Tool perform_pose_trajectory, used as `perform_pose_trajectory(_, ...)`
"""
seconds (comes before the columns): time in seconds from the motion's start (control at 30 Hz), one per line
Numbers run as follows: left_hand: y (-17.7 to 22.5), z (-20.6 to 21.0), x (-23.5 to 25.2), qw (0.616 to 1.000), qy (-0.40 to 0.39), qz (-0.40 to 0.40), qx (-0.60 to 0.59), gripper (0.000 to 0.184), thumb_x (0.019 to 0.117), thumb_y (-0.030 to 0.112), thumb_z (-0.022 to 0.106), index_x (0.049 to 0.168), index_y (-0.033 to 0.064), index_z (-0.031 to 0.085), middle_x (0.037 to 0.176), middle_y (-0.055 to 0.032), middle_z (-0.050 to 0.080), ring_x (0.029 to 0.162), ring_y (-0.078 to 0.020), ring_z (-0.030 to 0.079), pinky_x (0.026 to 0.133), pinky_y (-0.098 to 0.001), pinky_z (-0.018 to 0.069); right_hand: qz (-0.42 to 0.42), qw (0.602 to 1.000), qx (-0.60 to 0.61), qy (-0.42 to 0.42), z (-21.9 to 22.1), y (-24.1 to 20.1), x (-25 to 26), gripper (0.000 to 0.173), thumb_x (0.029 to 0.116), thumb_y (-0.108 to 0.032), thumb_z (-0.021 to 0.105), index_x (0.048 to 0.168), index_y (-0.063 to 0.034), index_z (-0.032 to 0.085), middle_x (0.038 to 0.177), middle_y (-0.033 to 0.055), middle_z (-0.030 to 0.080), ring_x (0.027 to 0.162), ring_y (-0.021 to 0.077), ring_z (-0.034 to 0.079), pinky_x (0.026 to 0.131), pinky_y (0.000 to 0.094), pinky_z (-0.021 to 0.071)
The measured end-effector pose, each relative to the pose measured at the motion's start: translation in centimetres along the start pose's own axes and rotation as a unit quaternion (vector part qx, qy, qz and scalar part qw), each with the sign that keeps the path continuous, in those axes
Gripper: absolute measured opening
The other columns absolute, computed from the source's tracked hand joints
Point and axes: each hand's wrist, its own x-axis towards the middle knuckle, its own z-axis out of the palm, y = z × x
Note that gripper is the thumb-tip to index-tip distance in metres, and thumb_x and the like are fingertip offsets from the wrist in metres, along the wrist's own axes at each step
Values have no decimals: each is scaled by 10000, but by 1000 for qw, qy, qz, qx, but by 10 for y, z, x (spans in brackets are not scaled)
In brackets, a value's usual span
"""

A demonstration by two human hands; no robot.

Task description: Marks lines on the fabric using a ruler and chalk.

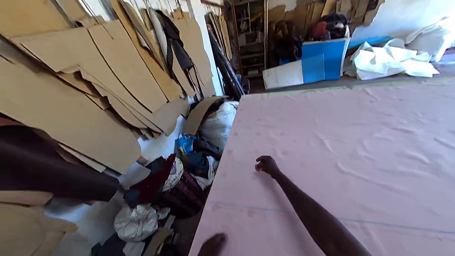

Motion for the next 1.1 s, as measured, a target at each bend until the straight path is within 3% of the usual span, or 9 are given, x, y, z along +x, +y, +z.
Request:
perform_pose_trajectory(0.1, 12, 14, 3, 999, 39, -12, -22, 644, 984, 644, 514, 1397, 164, 630, 1491, -29, 567, 1451, -219, 444, 1204, -484, 364, 25, 993, 108, -32, -22, -10, -122, 216, 967, -120, 696, 1159, -20, 701, 963, 134, 720, 802, 240, 686, 756, 441, 586)
perform_pose_trajectory(0.17, 58, 20, 6, 998, 21, -13, -56, 638, 961, 632, 578, 1355, 137, 661, 1467, -46, 594, 1444, -238, 459, 1203, -491, 368, 25, 994, 92, -46, -31, 8, -197, 189, 972, -151, 687, 1113, -27, 709, 939, 115, 727, 780, 231, 698, 734, 436, 604)
perform_pose_trajectory(0.27, 125, 41, -1, 993, -51, 79, -71, 596, 935, 620, 635, 1289, 144, 696, 1359, -48, 653, 1332, -225, 553, 1126, -459, 447, 61, 991, 110, -54, -32, 39, -295, 289, 923, -251, 743, 1062, -13, 656, 905, 113, 702, 760, 234, 698, 720, 429, 612)
perform_pose_trajectory(0.43, 152, 71, -5, 983, -96, 153, -37, 460, 967, 546, 623, 1206, 161, 701, 1207, -69, 656, 1159, -265, 605, 954, -450, 517, 93, 991, 49, -85, -4, 48, -368, 343, 908, -197, 724, 1204, -43, 644, 931, 78, 709, 743, 196, 710, 704, 396, 630)
perform_pose_trajectory(0.6, 142, 51, -7, 983, -137, 115, -36, 466, 976, 536, 608, 1182, 127, 693, 1164, -114, 649, 1117, -316, 606, 926, -485, 510, 62, 984, -114, -120, 35, 10, -299, 337, 932, -278, 687, 1211, -88, 690, 881, 78, 710, 720, 204, 693, 706, 426, 604)
perform_pose_trajectory(0.73, 103, 44, -25, 993, -74, 83, -44, 465, 950, 580, 626, 1146, 169, 716, 1148, -69, 666, 1100, -268, 617, 929, -460, 513, 22, 970, -204, -129, 73, -27, -193, 288, 943, -265, 704, 1170, -86, 705, 888, 120, 725, 751, 266, 710, 739, 501, 600)
perform_pose_trajectory(0.93, 58, 40, -51, 994, 12, 64, -85, 425, 973, 549, 624, 1182, 195, 732, 1203, -39, 682, 1173, -213, 614, 1007, -435, 501, -14, 966, -258, -16, 91, -42, -27, 235, 933, -242, 693, 1110, -90, 719, 931, 163, 723, 879, 361, 703, 768, 611, 556)
perform_pose_trajectory(1.03, 54, 44, -48, 993, 5, 58, -101, 410, 983, 539, 614, 1201, 212, 729, 1222, -25, 674, 1181, -203, 604, 1012, -427, 490, 4, 965, -261, 38, 100, -41, 5, 200, 938, -240, 674, 1064, -92, 721, 890, 158, 723, 854, 367, 704, 723, 611, 552)
perform_pose_trajectory(1.1, 55, 43, -48, 993, -6, 52, -106, 400, 993, 526, 601, 1212, 215, 724, 1236, -26, 671, 1192, -208, 600, 1017, -428, 486, 30, 965, -261, 12, 103, -40, 0, 184, 911, -220, 696, 1028, -79, 706, 861, 158, 708, 792, 353, 695, 689, 588, 554)
